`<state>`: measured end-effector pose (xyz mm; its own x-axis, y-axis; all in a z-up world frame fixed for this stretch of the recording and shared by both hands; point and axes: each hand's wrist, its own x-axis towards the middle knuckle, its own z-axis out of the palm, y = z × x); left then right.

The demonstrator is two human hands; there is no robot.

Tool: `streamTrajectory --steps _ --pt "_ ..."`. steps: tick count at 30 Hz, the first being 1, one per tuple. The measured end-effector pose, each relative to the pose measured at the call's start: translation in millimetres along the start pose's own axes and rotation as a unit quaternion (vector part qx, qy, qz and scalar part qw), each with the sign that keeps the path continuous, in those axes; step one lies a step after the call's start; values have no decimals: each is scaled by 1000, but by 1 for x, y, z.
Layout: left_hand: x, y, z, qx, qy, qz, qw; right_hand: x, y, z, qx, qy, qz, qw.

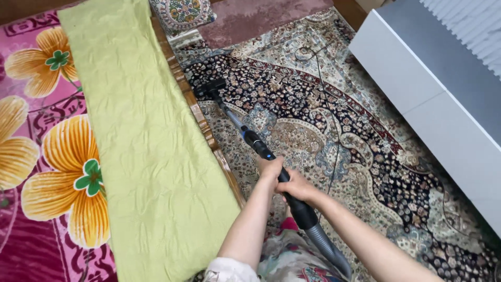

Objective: Vacuuming a large patterned rug in a bedroom.

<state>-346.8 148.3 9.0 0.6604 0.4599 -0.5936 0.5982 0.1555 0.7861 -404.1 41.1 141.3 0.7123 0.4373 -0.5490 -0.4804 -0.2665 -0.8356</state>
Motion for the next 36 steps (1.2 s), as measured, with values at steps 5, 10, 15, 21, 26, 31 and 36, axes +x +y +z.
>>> streamTrajectory --steps 5,10,15,21,26,31,36 --pt "-40 -5 -15 30 -9 5 1000 -38 6 24 21 37 21 999" --pt "-82 -12 -17 86 -22 -23 996 -57 38 20 24 51 33 998" --pt "-102 -30 -21 30 -1 16 999 -85 41 39 37 84 81 992" --pt "-120 -36 -35 27 -36 9 999 -99 52 51 34 91 115 989" --pt "-138 -20 -49 57 -33 -14 998 -96 59 49 39 72 62 995" --pt "-142 -20 -56 41 -49 -24 998 -106 48 58 20 72 77 994" --pt "-146 -36 -48 17 -49 -10 999 -121 59 57 40 51 25 998"
